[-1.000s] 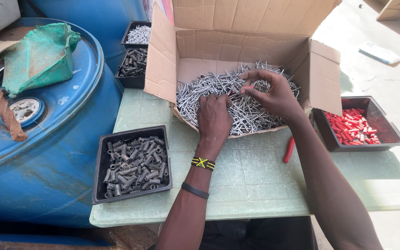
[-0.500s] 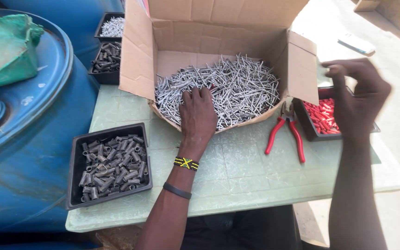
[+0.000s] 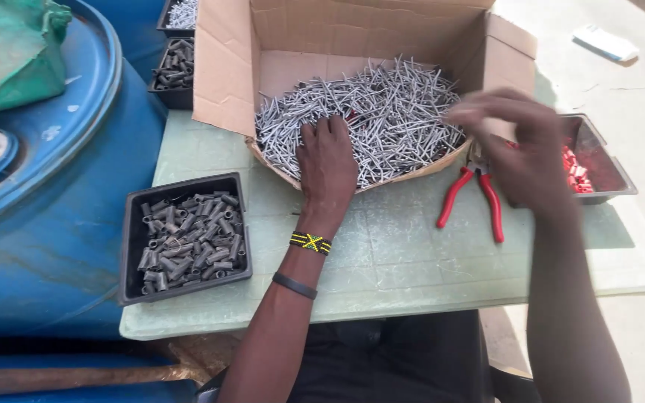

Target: The person sorts through a large cardboard box filled with metal nails and fasteners, picking out specific items by hand. They place the selected fasteners into a black plastic tray on the table. A pair of red pliers and a container of red plastic caps are also visible on the workspace.

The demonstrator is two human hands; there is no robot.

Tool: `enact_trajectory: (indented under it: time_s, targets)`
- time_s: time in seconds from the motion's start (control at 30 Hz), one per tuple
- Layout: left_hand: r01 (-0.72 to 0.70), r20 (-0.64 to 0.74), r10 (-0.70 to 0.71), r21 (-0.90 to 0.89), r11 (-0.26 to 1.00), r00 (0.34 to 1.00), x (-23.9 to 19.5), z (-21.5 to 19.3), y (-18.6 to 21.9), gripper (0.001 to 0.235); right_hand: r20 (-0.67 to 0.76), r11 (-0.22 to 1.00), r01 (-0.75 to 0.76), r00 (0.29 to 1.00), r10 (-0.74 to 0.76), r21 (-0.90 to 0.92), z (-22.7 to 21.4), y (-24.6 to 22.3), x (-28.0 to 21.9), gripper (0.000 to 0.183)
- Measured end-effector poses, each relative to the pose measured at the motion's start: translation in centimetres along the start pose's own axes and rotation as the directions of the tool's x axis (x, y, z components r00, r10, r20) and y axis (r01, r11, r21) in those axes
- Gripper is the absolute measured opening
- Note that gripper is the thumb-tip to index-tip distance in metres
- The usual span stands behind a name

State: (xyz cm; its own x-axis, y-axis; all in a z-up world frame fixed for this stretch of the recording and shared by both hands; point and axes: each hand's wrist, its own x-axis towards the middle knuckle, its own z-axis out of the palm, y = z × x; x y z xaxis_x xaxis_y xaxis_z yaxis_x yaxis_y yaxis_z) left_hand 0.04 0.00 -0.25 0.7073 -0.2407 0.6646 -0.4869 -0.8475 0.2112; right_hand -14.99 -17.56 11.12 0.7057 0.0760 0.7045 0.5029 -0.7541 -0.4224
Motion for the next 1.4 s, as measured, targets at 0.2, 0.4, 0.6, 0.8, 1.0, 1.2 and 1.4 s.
enact_trajectory:
  time_s: [0.2, 0.4, 0.6, 0.8, 1.0, 1.2, 1.4]
  targets:
    - [0.021, 0.050, -0.017, -0.079, 0.997, 0.999, -0.2, -0.7, 0.0, 0.022, 0.402, 0.845, 0.155, 0.913, 0.076, -0.511, 11.4, 5.6, 8.2, 0.015]
    - [0.030, 0.036, -0.027, -0.088, 0.996, 0.999, -0.2, -0.1, -0.2, 0.022, 0.496, 0.687, 0.300, 0.862, 0.102, -0.662, 12.5, 6.4, 8.5, 0.019]
    - [0.033, 0.020, -0.032, -0.040, 0.999, 0.999, -0.3, -0.3, -0.1, 0.021, 0.379, 0.657, 0.272, 0.925, 0.022, -0.703, 11.6, 7.6, 7.3, 0.026]
    - [0.064, 0.041, -0.061, -0.088, 0.994, 0.997, -0.1, -0.6, -0.1, 0.019, 0.345, 0.696, 0.207, 0.937, 0.062, -0.687, 11.6, 7.8, 7.5, 0.031]
    - [0.051, 0.018, -0.049, -0.086, 0.995, 0.999, 0.0, -0.1, -0.2, 0.019, 0.283, 0.680, 0.136, 0.953, 0.109, -0.720, 11.7, 10.1, 8.5, 0.037]
    - [0.051, 0.025, -0.049, -0.084, 0.995, 0.998, 0.0, 0.0, -0.2, 0.018, 0.234, 0.682, 0.030, 0.949, 0.209, -0.730, 11.5, 10.3, 9.9, 0.043]
    - [0.054, 0.012, -0.053, -0.063, 0.997, 0.999, 0.0, 0.1, -0.2, 0.019, 0.066, 0.619, 0.011, 0.996, 0.067, -0.786, 12.1, 14.8, 10.4, 0.032]
